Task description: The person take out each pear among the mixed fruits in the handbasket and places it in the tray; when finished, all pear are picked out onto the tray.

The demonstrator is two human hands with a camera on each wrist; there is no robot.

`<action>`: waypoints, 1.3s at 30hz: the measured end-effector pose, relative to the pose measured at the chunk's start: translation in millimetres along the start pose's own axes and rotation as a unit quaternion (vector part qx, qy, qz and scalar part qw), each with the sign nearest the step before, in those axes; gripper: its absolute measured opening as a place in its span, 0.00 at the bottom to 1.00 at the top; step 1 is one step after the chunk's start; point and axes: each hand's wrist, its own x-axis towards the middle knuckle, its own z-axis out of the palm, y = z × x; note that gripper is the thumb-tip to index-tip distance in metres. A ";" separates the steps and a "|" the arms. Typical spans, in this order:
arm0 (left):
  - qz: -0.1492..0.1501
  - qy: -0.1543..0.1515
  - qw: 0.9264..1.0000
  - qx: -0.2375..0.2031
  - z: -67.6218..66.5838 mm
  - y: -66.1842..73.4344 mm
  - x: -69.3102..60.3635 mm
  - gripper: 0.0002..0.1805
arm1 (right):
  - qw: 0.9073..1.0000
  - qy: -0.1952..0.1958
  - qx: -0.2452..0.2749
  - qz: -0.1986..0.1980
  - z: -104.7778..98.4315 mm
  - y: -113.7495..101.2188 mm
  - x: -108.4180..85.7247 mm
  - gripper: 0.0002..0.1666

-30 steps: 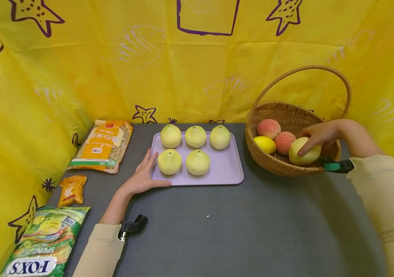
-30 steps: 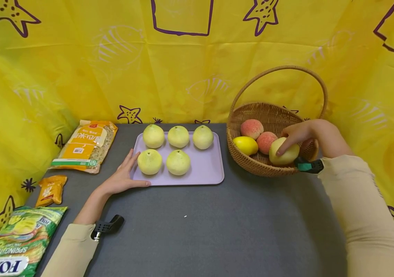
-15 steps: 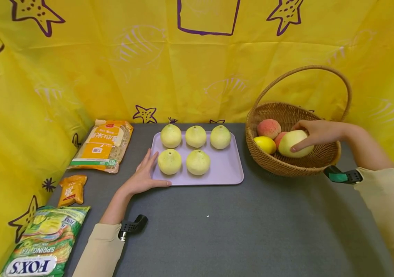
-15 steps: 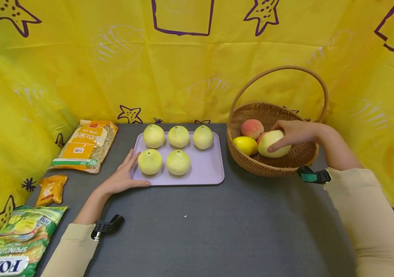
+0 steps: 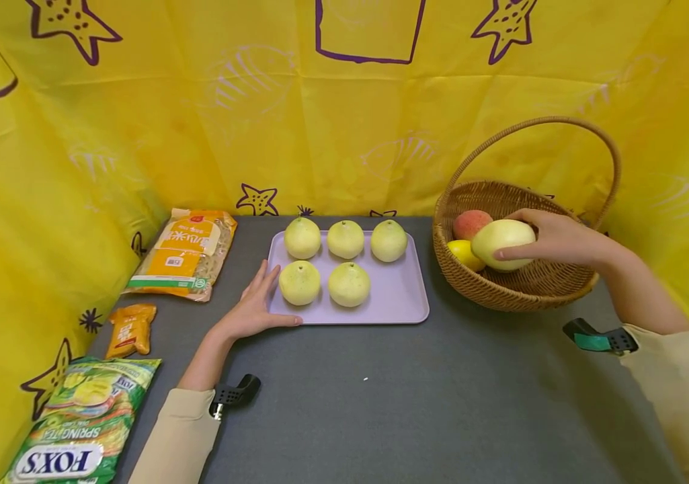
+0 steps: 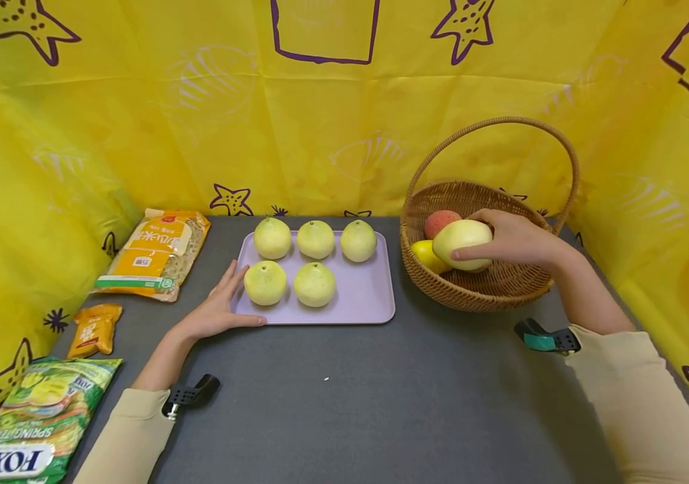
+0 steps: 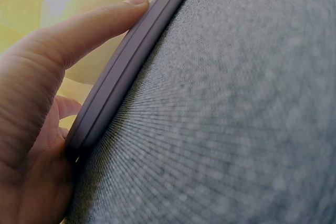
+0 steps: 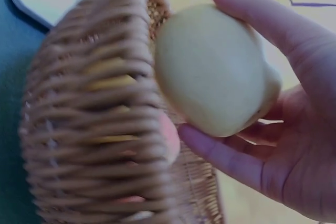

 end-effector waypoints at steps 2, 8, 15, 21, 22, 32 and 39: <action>0.000 0.000 1.000 0.001 0.3 -0.9 0.1 0.68 | 1.000 0.005 0.015 0.015 3.0 -2.2 -1.9 0.39; -0.003 0.002 1.000 -0.003 1.9 -3.0 0.5 0.68 | 0.996 0.008 0.083 0.043 13.9 -10.5 -7.3 0.45; -0.005 0.003 1.000 -0.005 3.5 -3.5 0.6 0.69 | 0.980 0.023 0.192 0.035 28.0 -23.9 -11.2 0.44; -0.006 0.002 1.000 -0.003 2.5 -3.0 1.2 0.68 | 0.972 0.038 0.232 0.023 36.3 -33.7 -9.8 0.43; -0.006 0.002 1.000 -0.003 2.3 -2.8 1.3 0.68 | 0.969 0.040 0.243 0.020 37.8 -35.1 -9.3 0.43; -0.002 0.004 1.000 -0.001 1.5 -2.4 1.4 0.68 | 0.936 0.060 0.348 0.001 58.2 -54.9 -3.3 0.43; 0.000 0.005 1.000 -0.001 1.2 -2.5 1.5 0.68 | 0.929 0.084 0.360 -0.003 67.4 -69.8 -2.3 0.38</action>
